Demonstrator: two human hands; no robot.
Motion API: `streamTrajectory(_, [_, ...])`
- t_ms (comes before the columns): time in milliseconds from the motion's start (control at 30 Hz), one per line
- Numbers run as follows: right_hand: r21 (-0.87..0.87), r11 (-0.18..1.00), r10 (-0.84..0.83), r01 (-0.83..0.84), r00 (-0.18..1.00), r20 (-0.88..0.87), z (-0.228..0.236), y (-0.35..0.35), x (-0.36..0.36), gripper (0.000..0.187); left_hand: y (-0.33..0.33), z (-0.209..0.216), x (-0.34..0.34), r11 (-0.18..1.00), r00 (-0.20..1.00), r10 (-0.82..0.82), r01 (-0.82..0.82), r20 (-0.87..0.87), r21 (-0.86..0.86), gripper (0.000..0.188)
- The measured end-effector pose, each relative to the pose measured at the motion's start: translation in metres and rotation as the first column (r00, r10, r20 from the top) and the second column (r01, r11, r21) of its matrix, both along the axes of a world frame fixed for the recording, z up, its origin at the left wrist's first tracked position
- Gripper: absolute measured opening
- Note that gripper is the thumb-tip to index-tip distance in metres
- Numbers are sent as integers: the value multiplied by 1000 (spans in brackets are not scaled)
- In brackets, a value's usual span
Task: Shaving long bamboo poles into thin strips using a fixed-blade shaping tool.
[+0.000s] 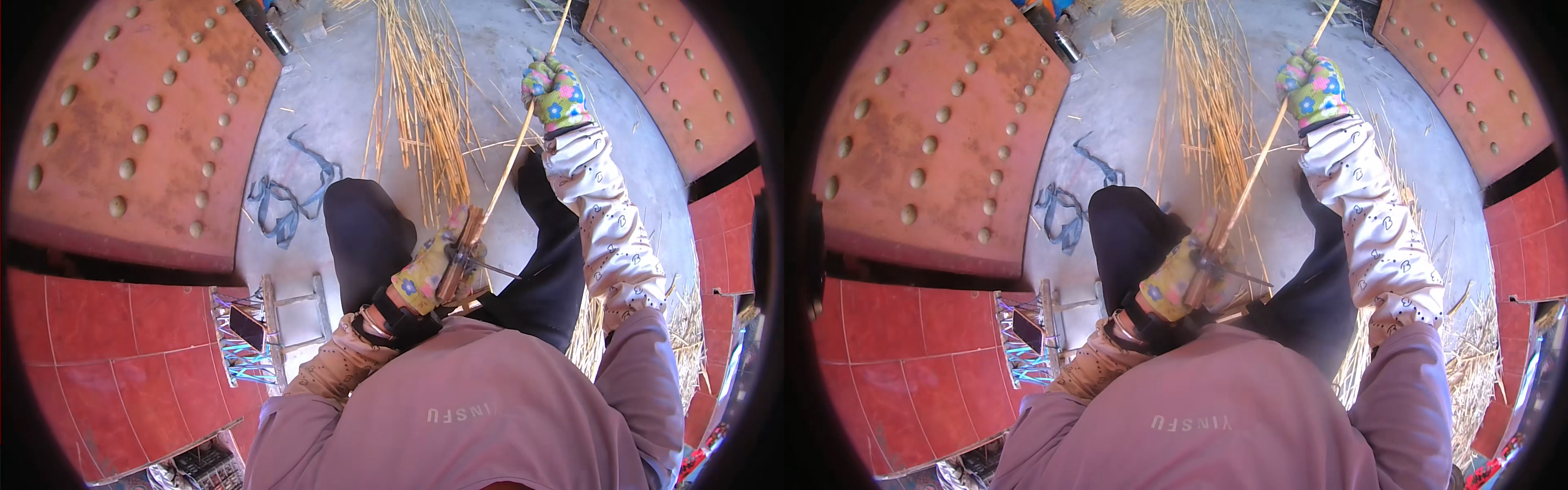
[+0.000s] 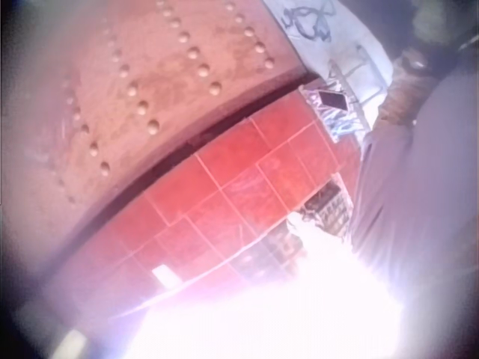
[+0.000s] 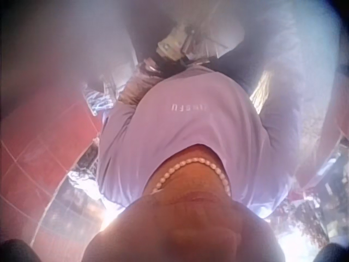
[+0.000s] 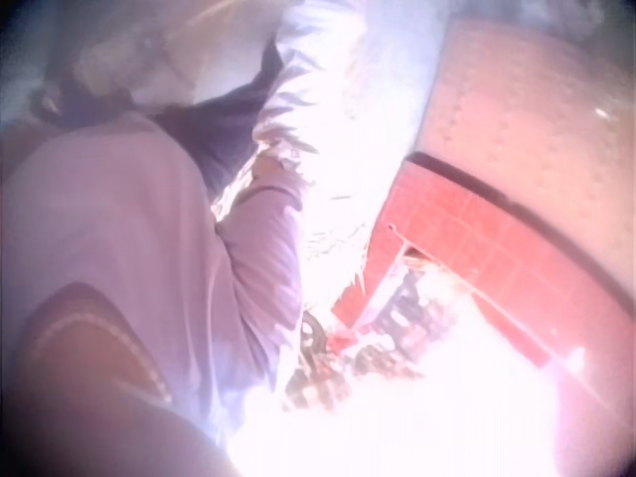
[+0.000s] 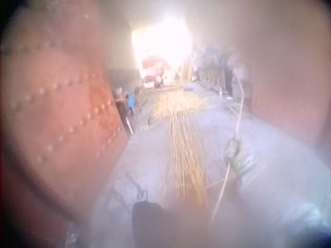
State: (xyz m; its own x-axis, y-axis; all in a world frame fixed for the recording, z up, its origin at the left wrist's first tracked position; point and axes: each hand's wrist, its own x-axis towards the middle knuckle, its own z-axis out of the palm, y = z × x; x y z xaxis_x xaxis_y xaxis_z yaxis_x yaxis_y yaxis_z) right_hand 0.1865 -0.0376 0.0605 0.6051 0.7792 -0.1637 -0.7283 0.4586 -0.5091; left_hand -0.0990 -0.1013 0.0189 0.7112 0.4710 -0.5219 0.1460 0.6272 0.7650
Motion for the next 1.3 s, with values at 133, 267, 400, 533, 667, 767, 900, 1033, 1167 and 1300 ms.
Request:
streamTrajectory(133, [3, 1000, 17, -17, 998, 53, -12, 6, 10, 20, 2, -6, 2, 1000, 994, -25, 23, 106, 17, 45])
streamTrajectory(267, [28, 999, 42, -46, 989, 138, -41, 7, 6, 20, 6, -9, 12, 975, 980, -78, 114, 186, -192, 43])
streamTrajectory(400, [-11, 1000, -1, 3, 985, 170, -57, -4, -17, 17, 15, -9, 22, 995, 994, -75, 79, 74, -66, 45])
streamTrajectory(533, [168, 903, 373, -397, 915, 155, -64, -12, -47, 19, 29, -12, 32, 918, 974, -207, 226, -91, 325, 39])
streamTrajectory(667, [-60, 803, 577, -593, 750, 323, -61, -21, -51, 29, 42, -18, 52, 972, 988, 147, -153, 43, 177, 47])
streamTrajectory(767, [-389, 843, 519, -371, 752, 408, -57, -45, -52, 40, 68, -22, 74, 929, 905, 366, -367, 219, -35, 51])
streamTrajectory(900, [-603, 784, 537, -145, 647, 542, -72, -95, -89, 37, 102, -34, 109, 855, 807, 519, -486, 282, -182, 43])
streamTrajectory(1033, [-484, 852, 432, -200, 789, 436, -101, -111, -113, 23, 95, -39, 135, 823, 801, 532, -413, 275, -391, 44])
streamTrajectory(1167, [-574, 816, 434, -73, 734, 523, -123, -125, -101, 19, 80, -45, 144, 776, 732, 630, -590, 258, -223, 40])
streamTrajectory(1300, [-582, 724, 561, -371, 807, 183, -130, -234, -88, 12, 139, -70, 136, 769, 701, 638, -557, 319, -314, 40])
